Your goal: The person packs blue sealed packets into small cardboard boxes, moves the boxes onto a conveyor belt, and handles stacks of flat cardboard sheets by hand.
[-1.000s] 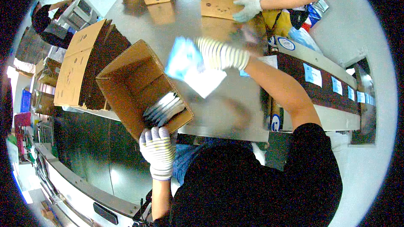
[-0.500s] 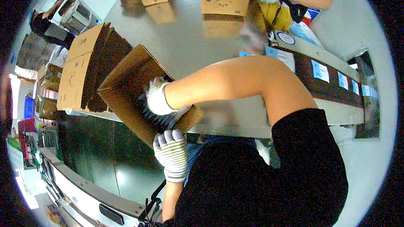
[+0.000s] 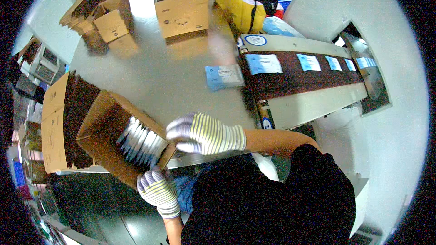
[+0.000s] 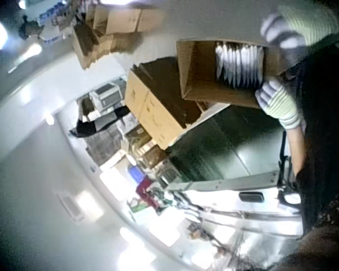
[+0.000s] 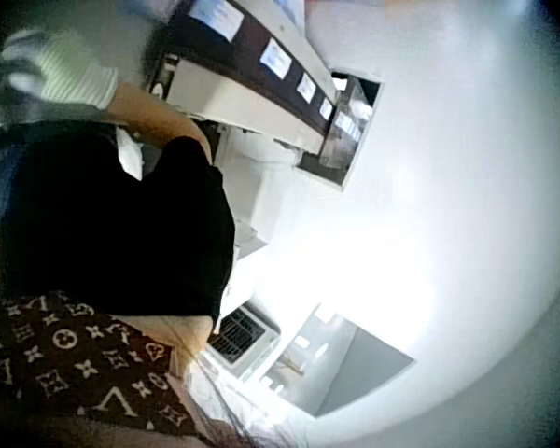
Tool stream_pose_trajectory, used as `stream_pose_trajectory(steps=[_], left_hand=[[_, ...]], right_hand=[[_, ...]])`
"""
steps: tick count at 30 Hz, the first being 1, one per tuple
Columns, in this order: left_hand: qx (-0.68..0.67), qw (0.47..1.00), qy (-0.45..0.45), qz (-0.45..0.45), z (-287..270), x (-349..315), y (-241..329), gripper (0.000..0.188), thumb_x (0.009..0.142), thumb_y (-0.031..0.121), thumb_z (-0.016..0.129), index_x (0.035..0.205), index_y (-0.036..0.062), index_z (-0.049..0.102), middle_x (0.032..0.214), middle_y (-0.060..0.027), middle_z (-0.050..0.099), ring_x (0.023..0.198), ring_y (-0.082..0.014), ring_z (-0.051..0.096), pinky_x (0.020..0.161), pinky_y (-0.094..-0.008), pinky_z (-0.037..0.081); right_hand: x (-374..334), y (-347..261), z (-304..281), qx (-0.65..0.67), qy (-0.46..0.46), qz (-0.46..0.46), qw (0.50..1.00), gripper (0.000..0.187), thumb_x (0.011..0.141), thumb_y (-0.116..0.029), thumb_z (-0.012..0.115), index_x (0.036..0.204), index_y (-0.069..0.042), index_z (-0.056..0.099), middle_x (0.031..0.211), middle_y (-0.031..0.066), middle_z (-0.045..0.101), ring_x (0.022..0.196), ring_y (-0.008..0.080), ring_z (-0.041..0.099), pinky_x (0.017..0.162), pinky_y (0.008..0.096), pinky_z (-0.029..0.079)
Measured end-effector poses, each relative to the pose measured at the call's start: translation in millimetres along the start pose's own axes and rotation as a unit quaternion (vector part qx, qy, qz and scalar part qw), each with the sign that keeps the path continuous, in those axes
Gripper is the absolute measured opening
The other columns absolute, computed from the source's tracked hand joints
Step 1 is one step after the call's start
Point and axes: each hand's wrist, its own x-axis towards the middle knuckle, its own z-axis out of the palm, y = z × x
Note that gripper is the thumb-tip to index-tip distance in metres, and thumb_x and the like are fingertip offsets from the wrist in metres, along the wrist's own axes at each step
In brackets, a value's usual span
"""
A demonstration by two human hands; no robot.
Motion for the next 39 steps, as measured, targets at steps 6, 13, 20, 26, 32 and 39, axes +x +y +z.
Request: stream_pose_trajectory(steps=[6, 13, 20, 26, 32, 39], left_hand=[[0.005, 1.0, 0.018, -0.008, 1, -1, -3, 0.022, 0.076, 0.021, 0.064, 0.092, 0.0085, 0.053, 0.076, -0.0063, 0.053, 0.071, -0.0238, 0.055, 0.089, -0.0427, 0.047], [0.013, 1.0, 0.008, -0.005, 4, -4, -1, 0.025, 0.082, 0.033, 0.063, 0.087, 0.0103, 0.056, 0.074, -0.0077, 0.054, 0.077, -0.0296, 0.058, 0.08, -0.0429, 0.048], [0.005, 1.0, 0.011, -0.013, 3, -6, -5, 0.027, 0.075, 0.025, 0.067, 0.092, 0.0087, 0.054, 0.077, -0.0069, 0.054, 0.074, -0.0241, 0.054, 0.088, -0.0422, 0.046], [0.027, 0.999, -0.001, -0.022, 9, -13, -5, 0.026, 0.081, 0.035, 0.064, 0.089, 0.0122, 0.056, 0.078, -0.0063, 0.056, 0.082, -0.0295, 0.058, 0.085, -0.0432, 0.045], [0.003, 1.0, 0.017, -0.013, 6, -7, -6, 0.026, 0.075, 0.023, 0.067, 0.092, 0.0088, 0.054, 0.076, -0.0061, 0.053, 0.074, -0.0232, 0.054, 0.087, -0.0416, 0.045], [-0.044, 0.999, -0.018, -0.01, 7, -8, -16, 0.017, 0.074, 0.025, 0.064, 0.085, 0.0153, 0.056, 0.076, -0.0047, 0.052, 0.075, -0.0233, 0.053, 0.081, -0.042, 0.046]], right_hand=[[-35, 84, -51, -0.179, -0.138, 0.133, 0.965, 0.04, 0.087, -0.041, 0.057, 0.11, -0.008, 0.06, 0.114, 0.0146, 0.06, 0.105, 0.0338, 0.057, 0.092, 0.0462, 0.045], [-45, 222, -148, -0.196, -0.174, 0.32, 0.91, 0.029, 0.081, -0.01, 0.065, 0.108, -0.001, 0.06, 0.102, 0.0154, 0.066, 0.094, 0.0302, 0.064, 0.082, 0.0388, 0.051], [-1, 206, -182, -0.182, -0.317, 0.338, 0.867, 0.039, 0.082, -0.016, 0.069, 0.117, 0.0, 0.058, 0.106, 0.0159, 0.067, 0.101, 0.027, 0.063, 0.087, 0.0355, 0.05], [27, 217, -186, -0.155, -0.407, 0.366, 0.822, 0.053, 0.079, -0.017, 0.073, 0.126, 0.0, 0.054, 0.117, 0.0157, 0.063, 0.109, 0.0252, 0.06, 0.095, 0.0353, 0.046], [-4, 275, -139, -0.152, -0.47, 0.331, 0.804, 0.053, 0.077, -0.027, 0.072, 0.119, 0.001, 0.055, 0.106, 0.0145, 0.065, 0.097, 0.0264, 0.06, 0.089, 0.0348, 0.045], [-37, 156, -29, -0.292, -0.278, 0.203, 0.892, 0.056, 0.063, -0.048, 0.075, 0.095, -0.004, 0.063, 0.084, 0.0171, 0.062, 0.08, 0.034, 0.061, 0.073, 0.0443, 0.05]])
